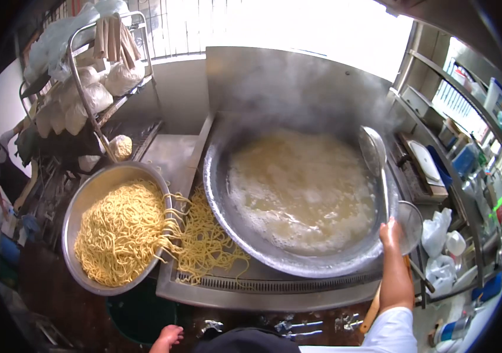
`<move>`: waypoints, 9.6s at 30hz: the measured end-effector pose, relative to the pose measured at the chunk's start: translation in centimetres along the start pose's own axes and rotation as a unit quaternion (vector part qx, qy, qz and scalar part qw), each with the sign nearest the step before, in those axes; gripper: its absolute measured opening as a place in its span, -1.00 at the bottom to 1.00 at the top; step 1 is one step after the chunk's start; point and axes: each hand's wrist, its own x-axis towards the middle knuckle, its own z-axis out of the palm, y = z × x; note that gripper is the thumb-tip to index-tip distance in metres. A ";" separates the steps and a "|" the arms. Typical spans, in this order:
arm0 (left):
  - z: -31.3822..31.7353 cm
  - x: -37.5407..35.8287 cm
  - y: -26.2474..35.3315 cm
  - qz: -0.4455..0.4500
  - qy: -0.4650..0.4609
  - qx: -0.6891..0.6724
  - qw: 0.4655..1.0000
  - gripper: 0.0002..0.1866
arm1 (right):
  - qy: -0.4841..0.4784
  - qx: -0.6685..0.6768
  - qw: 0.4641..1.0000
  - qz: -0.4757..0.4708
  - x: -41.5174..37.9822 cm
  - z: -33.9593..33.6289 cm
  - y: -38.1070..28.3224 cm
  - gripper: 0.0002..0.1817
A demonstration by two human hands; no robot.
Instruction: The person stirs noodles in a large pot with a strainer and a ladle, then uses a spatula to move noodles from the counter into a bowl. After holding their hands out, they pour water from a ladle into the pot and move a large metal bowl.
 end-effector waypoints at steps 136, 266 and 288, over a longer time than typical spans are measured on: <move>-6.8 7.2 -12.0 -0.021 -0.019 -0.034 0.999 -0.68 | -0.528 0.465 0.708 0.066 -39.5 -13.2 -17.9 -0.72; -5.1 3.7 47.5 0.241 0.325 0.806 0.431 -0.20 | -0.321 -0.143 0.918 -0.184 -24.7 -14.5 -12.2 -0.64; -25.9 -2.6 37.3 0.517 0.146 0.093 0.838 -0.76 | -0.256 0.014 0.899 -0.354 -21.4 -15.9 -30.0 -0.64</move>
